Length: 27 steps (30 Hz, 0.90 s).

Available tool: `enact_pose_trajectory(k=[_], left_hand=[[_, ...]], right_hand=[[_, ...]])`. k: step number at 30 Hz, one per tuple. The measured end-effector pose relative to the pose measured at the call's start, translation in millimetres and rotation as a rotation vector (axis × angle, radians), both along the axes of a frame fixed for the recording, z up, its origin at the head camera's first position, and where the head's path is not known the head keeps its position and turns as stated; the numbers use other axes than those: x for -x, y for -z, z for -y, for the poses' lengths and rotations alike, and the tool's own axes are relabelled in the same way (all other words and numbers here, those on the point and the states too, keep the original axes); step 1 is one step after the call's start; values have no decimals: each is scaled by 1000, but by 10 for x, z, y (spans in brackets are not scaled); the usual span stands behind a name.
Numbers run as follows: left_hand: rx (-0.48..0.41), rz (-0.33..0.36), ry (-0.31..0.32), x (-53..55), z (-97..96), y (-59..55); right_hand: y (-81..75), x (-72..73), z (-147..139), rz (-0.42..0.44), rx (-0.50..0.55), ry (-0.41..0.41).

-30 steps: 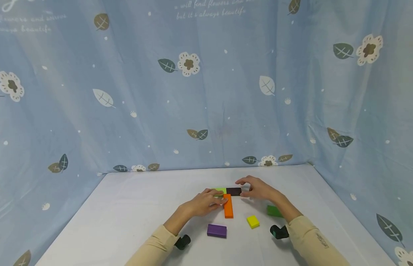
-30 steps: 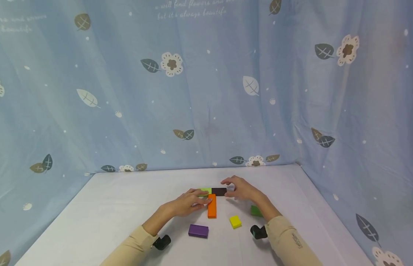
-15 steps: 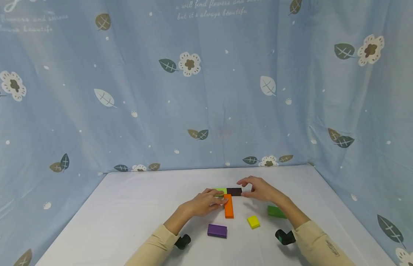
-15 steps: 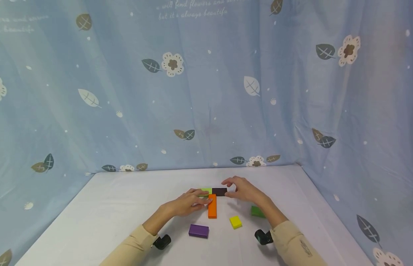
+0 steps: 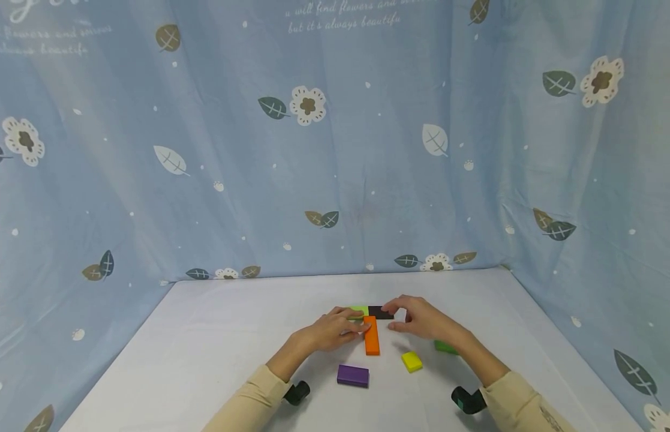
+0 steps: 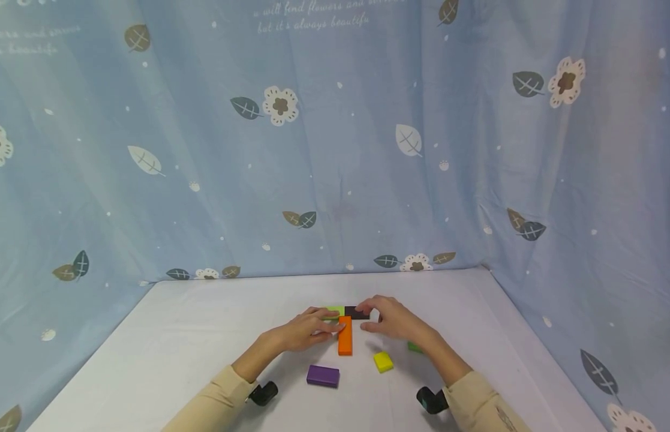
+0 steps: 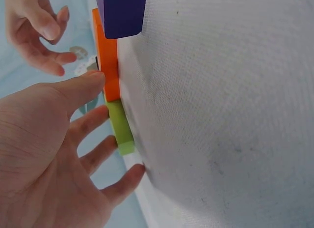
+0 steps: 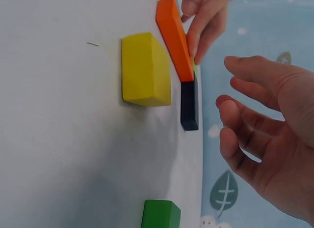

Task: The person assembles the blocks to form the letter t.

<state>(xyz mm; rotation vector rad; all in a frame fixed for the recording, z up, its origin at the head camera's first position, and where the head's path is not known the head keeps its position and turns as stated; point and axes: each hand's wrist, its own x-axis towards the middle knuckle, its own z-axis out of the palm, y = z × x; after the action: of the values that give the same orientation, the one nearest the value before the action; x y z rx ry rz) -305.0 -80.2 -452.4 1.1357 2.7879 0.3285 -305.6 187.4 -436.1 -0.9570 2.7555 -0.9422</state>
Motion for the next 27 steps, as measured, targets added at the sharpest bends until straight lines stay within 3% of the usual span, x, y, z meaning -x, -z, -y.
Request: enact_pose_trajectory(k=[11, 27], left_hand=[[-1, 17, 0, 2, -4, -14], [-6, 34, -14, 34, 10, 19]], right_hand=[[1, -134, 16, 27, 1, 5], [48, -329, 88, 44, 41, -71]])
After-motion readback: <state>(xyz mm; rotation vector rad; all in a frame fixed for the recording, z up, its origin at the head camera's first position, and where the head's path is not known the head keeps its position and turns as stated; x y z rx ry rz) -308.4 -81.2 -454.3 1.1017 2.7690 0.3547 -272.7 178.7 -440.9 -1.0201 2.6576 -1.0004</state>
